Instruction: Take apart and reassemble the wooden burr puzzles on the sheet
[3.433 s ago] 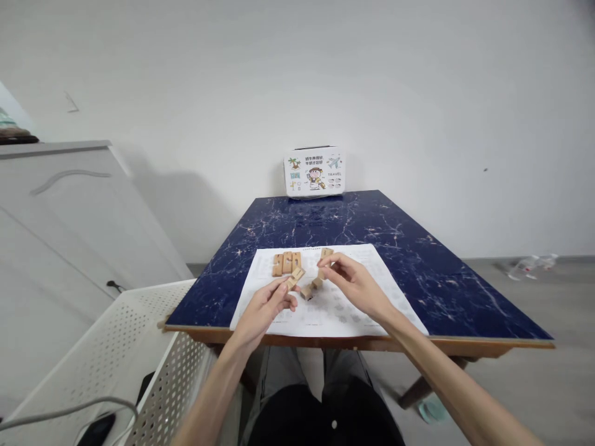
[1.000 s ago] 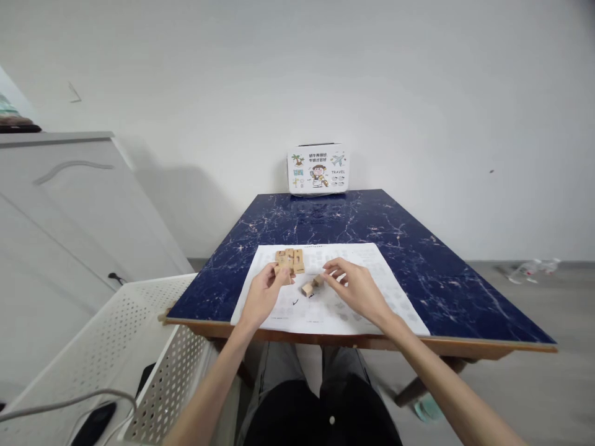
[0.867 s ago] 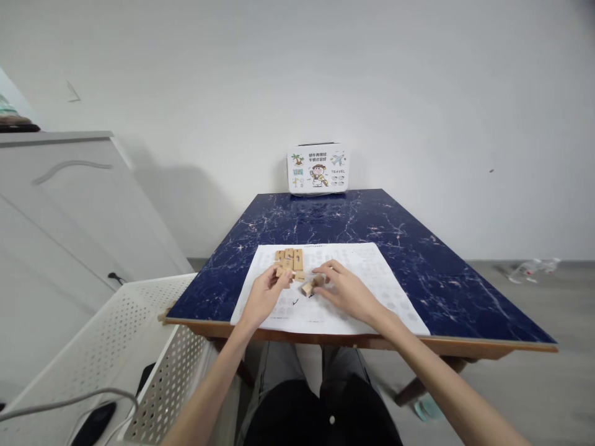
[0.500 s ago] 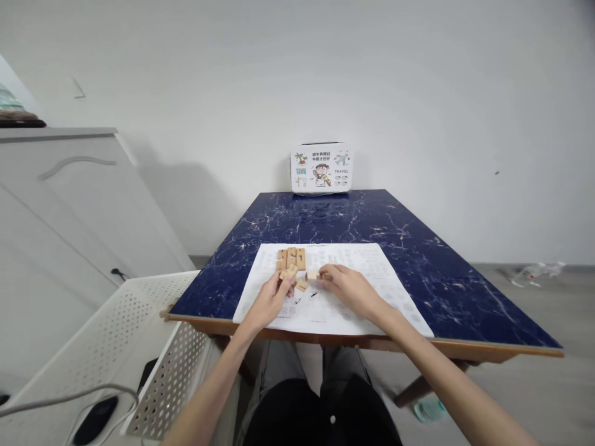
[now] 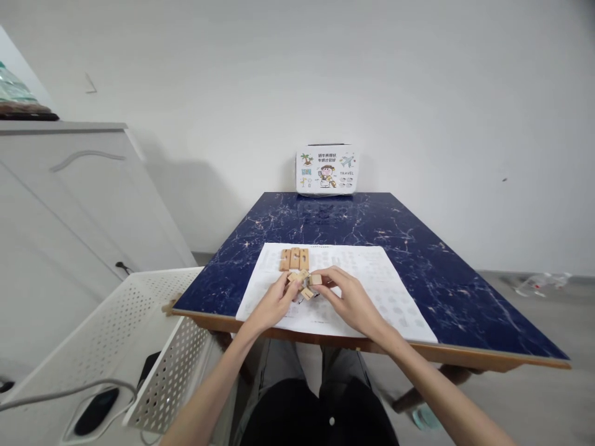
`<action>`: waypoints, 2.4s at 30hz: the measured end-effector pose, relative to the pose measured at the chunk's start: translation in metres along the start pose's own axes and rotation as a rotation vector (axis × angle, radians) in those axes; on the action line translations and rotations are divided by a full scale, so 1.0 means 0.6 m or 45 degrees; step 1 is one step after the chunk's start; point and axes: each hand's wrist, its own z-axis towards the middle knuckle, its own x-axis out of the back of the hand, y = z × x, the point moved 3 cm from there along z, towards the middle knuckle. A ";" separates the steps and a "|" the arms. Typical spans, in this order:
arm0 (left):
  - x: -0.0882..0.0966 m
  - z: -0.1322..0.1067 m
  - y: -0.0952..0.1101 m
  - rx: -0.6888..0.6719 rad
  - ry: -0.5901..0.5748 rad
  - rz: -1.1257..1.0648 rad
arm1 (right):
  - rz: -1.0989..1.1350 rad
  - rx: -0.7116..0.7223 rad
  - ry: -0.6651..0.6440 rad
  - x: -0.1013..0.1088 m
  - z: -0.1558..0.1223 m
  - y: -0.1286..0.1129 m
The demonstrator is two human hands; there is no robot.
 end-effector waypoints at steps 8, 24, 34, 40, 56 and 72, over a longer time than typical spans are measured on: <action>0.000 -0.001 0.002 0.044 -0.001 -0.116 | 0.473 -0.419 0.026 0.001 0.011 0.029; -0.002 0.000 -0.011 0.041 -0.056 -0.052 | 0.821 -0.558 -0.152 -0.034 0.021 0.037; -0.004 -0.001 -0.005 0.005 -0.042 -0.051 | 0.693 -0.486 -0.222 -0.023 0.001 0.012; -0.007 -0.005 -0.013 -0.012 -0.049 -0.181 | 0.988 -0.742 -0.196 -0.015 0.007 0.044; -0.004 -0.007 0.007 -0.106 0.081 0.125 | 0.921 -0.756 -0.239 -0.011 0.012 0.039; -0.006 -0.010 0.077 -0.219 -0.198 0.479 | 1.024 -0.751 -0.337 0.012 -0.004 0.023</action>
